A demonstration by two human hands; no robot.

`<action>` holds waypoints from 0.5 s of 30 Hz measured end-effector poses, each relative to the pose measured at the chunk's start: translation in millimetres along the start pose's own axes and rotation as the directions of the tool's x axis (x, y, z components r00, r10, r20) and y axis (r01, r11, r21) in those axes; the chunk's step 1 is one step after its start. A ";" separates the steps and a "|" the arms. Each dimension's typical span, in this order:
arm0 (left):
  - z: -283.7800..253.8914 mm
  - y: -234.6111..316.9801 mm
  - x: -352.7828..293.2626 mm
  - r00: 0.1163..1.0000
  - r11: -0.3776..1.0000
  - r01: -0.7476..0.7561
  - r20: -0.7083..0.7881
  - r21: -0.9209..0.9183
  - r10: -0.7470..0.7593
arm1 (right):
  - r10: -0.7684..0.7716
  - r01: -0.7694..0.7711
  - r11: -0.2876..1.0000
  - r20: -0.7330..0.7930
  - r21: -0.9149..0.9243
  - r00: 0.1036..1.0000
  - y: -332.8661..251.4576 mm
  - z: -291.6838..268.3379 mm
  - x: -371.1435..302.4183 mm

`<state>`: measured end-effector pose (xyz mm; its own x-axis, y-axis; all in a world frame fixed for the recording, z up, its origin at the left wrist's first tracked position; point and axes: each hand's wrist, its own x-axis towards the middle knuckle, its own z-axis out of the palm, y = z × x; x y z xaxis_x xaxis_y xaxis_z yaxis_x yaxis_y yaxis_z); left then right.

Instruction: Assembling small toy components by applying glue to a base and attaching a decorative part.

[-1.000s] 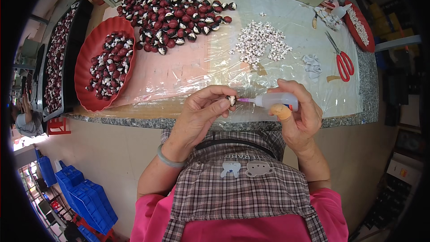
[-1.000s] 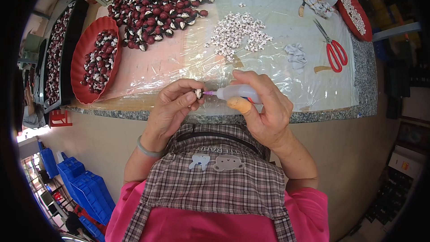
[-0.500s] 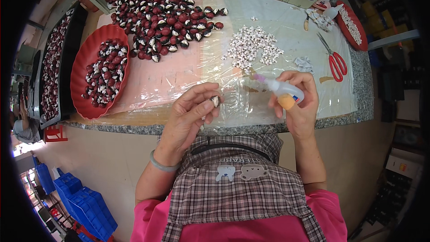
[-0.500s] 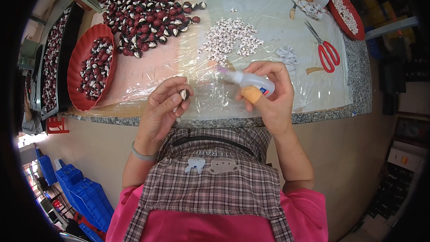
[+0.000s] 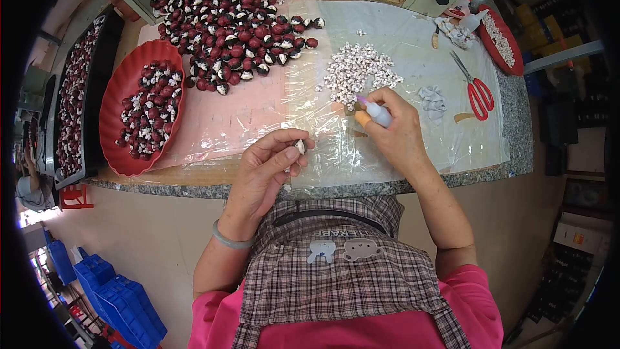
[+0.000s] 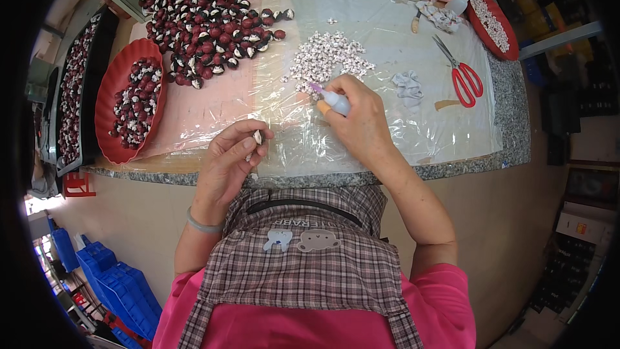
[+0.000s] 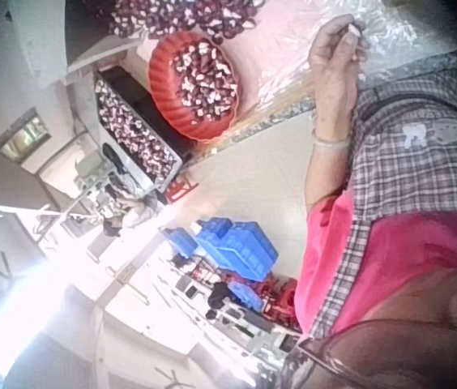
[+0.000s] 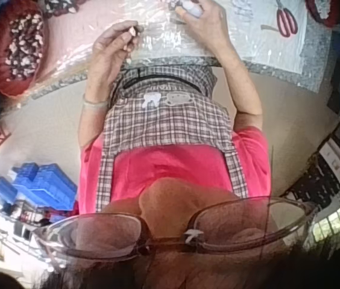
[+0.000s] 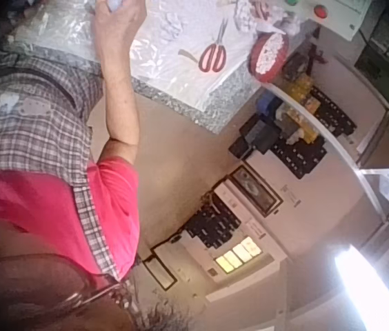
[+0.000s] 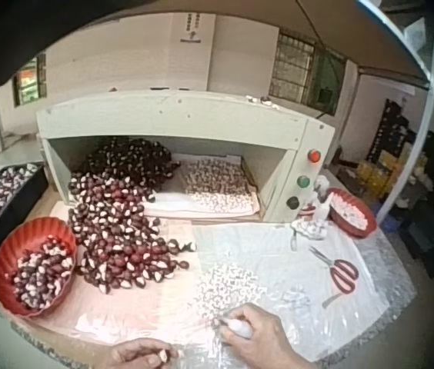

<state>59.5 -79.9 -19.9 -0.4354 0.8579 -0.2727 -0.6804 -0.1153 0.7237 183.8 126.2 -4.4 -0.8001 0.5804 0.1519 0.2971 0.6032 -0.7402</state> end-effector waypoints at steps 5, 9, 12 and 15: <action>-1.0 -0.8 0.7 1.000 1.000 0.002 0.019 -0.022 -0.001 | -0.191 0.195 0.962 0.039 -0.190 0.981 0.1 8.2 5.0; -1.3 -0.5 1.4 0.999 1.000 -0.008 0.036 -0.024 0.009 | -0.269 0.287 0.951 0.150 -0.115 0.951 6.1 -3.8 7.9; -1.7 -0.9 1.5 1.000 1.000 -0.004 0.029 -0.029 0.005 | -0.261 0.271 0.961 0.157 -0.047 0.952 9.8 -10.3 13.0; -2.1 -1.0 1.9 1.000 1.000 0.001 0.031 -0.013 -0.001 | -0.209 0.211 0.977 0.084 -0.020 0.974 10.5 -10.7 12.1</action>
<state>58.1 -79.2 -22.5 -0.4167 0.8730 -0.2535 -0.6884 -0.1209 0.7152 182.8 145.4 -3.3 -0.8851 0.3939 0.2478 0.1317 0.7227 -0.6785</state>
